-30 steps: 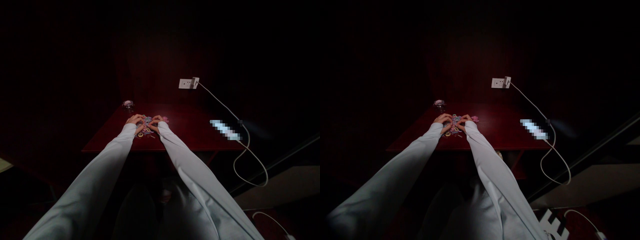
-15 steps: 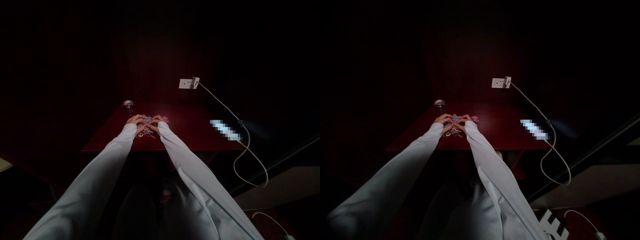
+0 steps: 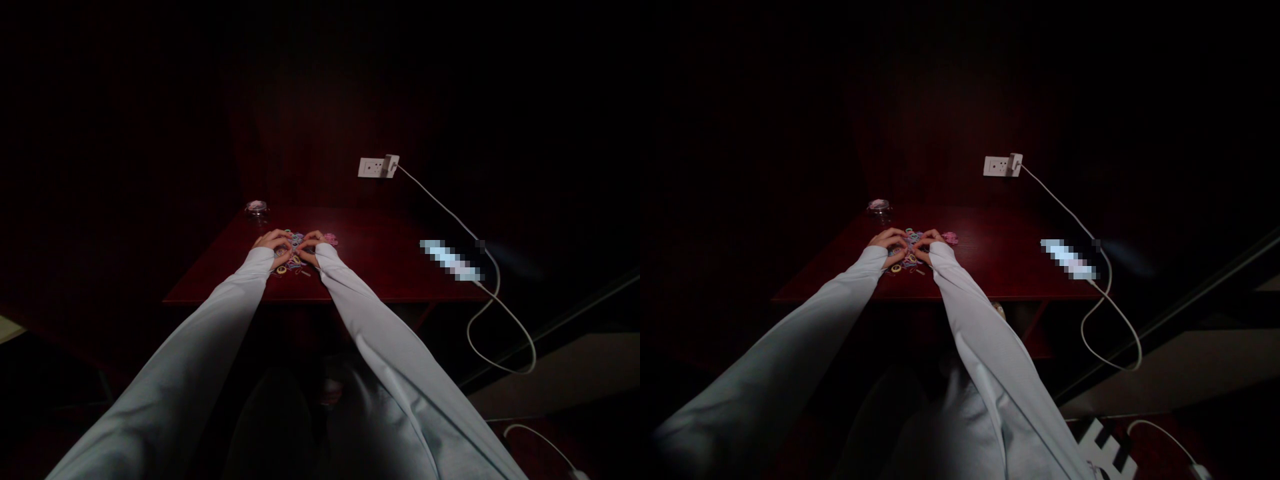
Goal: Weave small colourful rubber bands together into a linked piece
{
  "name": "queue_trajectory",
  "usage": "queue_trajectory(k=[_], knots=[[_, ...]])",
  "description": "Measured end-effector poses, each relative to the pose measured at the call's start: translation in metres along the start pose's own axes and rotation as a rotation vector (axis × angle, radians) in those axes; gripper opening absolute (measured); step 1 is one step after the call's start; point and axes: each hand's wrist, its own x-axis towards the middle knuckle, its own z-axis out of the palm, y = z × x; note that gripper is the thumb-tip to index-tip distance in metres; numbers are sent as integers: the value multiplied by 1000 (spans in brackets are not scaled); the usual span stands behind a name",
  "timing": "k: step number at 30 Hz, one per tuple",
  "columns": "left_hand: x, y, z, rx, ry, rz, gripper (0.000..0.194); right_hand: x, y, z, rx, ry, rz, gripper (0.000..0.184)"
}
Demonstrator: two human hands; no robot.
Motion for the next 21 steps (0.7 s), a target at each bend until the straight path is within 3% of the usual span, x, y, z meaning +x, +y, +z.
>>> queue_trajectory(k=[6, 21], knots=[[1, -1, 0, 5, 9, -1, 13, -2, -7, -3, -12, -19, 21, 12], [0, 2, -2, 24, 32, -44, 11, -1, -8, -4, -49, 18, 0, 8]])
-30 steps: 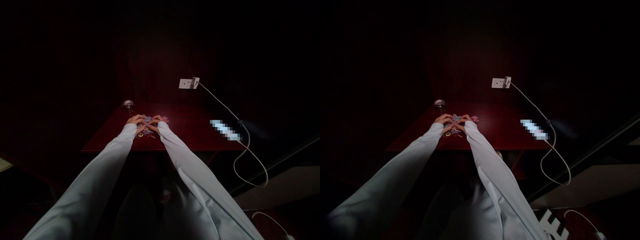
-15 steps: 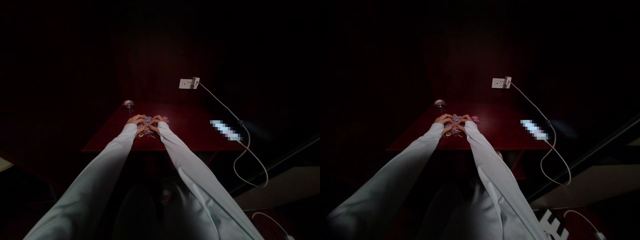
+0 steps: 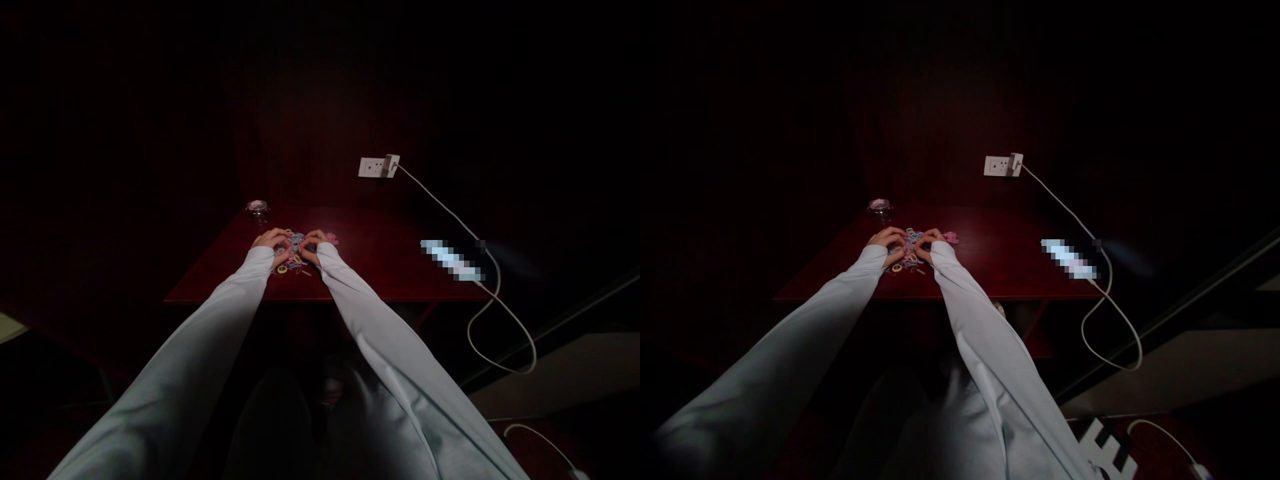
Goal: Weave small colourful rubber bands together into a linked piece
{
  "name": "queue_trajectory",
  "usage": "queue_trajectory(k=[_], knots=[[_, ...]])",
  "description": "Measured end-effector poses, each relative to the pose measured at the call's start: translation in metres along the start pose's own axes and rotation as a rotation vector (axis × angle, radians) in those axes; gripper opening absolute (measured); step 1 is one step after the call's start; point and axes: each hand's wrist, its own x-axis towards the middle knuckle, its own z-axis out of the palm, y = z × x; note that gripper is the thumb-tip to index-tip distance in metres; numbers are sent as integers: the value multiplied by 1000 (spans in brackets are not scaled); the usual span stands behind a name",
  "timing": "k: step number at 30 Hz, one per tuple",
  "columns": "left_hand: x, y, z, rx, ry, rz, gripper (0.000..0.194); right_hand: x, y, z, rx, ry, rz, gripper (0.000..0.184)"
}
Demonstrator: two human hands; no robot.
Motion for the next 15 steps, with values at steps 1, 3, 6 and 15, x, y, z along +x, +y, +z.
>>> queue_trajectory(k=[1, 3, 6, 15], knots=[[0, 0, 0, -4, 4, 0, 11, 1, 0, -1, 2, 15, 4, 8], [0, -1, 2, -20, 19, -3, 12, 2, -1, -7, -7, 62, 23, 7], [1, -3, 4, -48, 51, -20, 11, 2, 0, -26, -97, 187, 122, 6], [2, -12, 9, -79, 96, -39, 11, -1, 17, -70, -371, 329, 510, 14]])
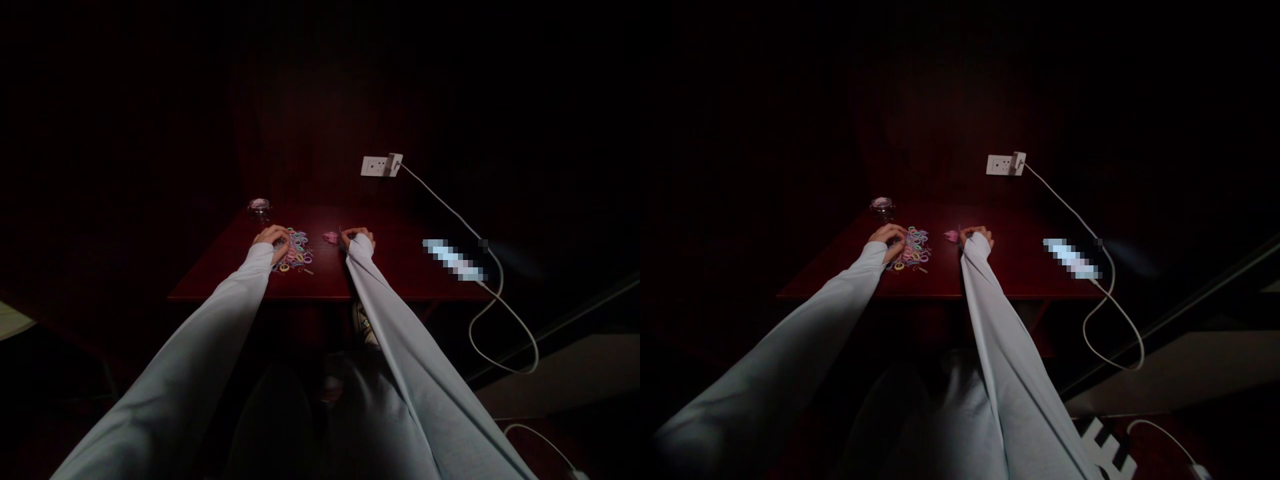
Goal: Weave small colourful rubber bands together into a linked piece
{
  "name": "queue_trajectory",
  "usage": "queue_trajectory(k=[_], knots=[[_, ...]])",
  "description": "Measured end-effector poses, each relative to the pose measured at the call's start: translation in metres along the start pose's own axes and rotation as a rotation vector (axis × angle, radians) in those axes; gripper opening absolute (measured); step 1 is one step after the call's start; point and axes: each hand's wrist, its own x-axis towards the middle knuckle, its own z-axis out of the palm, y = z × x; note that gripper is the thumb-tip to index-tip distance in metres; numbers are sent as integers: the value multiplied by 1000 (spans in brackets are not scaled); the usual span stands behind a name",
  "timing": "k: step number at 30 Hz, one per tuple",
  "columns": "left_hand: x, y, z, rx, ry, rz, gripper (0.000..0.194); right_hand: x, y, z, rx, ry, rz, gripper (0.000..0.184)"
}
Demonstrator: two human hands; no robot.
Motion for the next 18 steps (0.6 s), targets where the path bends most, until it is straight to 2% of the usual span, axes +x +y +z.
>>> queue_trajectory(k=[4, 8, 13, 15, 18], knots=[[5, -11, 2, 15, -13, -8, 12, 1, 2, 2, 6, -55, -88, 10], [8, -21, 5, 29, -39, -16, 14, -1, -1, 1, -23, -91, -9, 12], [6, -20, 2, 59, -38, -25, 13, -2, -3, 0, 22, -44, 25, 28], [4, -17, 0, 90, 13, -86, 14, -1, -2, 2, 22, -37, 34, 33], [0, -15, -2, 126, 158, -242, 17, 1, 1, 4, 14, -31, 21, 37]])
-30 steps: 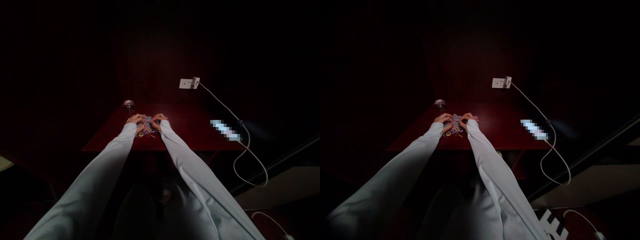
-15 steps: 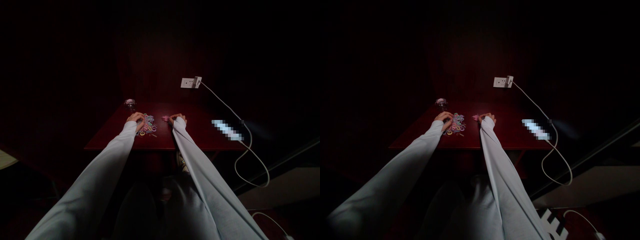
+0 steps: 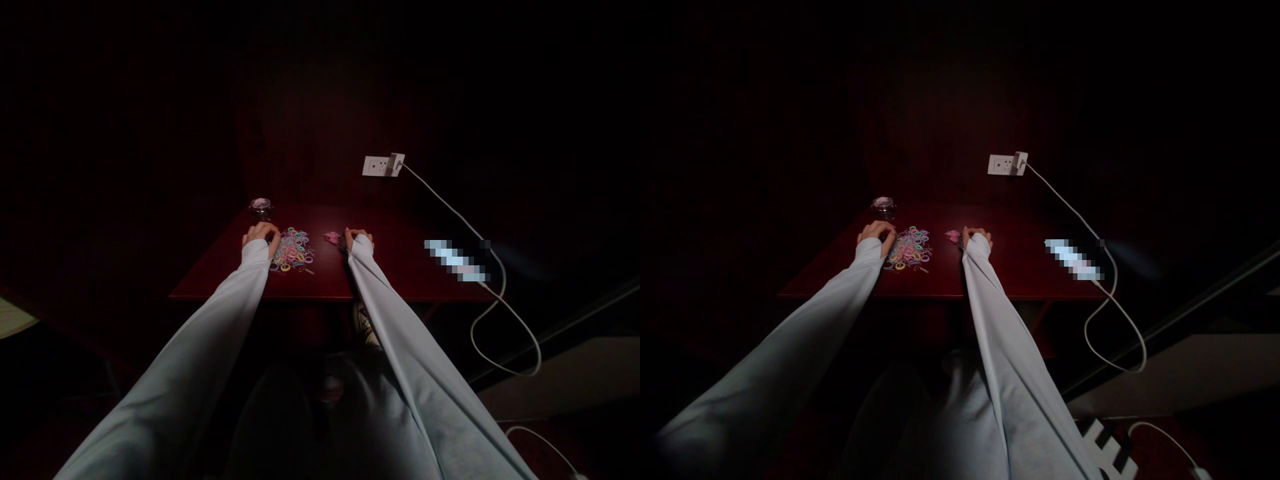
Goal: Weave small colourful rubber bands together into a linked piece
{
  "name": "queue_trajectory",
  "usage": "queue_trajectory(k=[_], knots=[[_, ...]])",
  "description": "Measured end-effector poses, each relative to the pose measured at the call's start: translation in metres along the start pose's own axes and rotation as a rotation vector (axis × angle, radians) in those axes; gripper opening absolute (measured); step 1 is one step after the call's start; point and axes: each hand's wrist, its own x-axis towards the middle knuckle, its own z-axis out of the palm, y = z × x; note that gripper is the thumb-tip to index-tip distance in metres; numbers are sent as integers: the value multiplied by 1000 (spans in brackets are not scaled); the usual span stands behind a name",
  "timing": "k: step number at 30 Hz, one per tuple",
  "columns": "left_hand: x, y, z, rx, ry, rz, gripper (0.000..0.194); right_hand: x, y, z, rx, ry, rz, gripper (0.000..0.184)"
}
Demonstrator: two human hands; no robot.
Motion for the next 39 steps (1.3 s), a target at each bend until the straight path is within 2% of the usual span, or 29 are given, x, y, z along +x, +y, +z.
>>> queue_trajectory(k=[3, 7, 10, 17, 22, 28, 31, 34, 39], knots=[[-1, -2, 0, -7, 90, -134, 19, 2, 2, 2, 2, 4, -38, 39], [3, -10, 6, 6, 40, -187, 27, 2, 2, 4, -47, -13, -43, 40], [10, -16, 13, -20, -58, -116, 34, 2, 2, 5, -76, -27, -57, 40], [2, -6, 18, -189, -280, 271, 46, 8, 9, 13, -65, -25, -178, 37], [-5, -2, 14, -256, -367, 288, 50, 11, 9, 16, -96, -54, -222, 37], [-5, -4, 17, -309, -379, 250, 36, 12, 12, 18, -72, -84, -313, 35], [-5, -2, 18, -328, -351, 243, 32, 12, 15, 21, -63, -75, -352, 35], [-2, -1, 18, -423, -268, 254, 31, 9, 14, 23, -74, -70, -371, 34], [14, -18, 9, -542, 12, 134, 36, -2, 8, 22, -63, -120, -443, 34]])
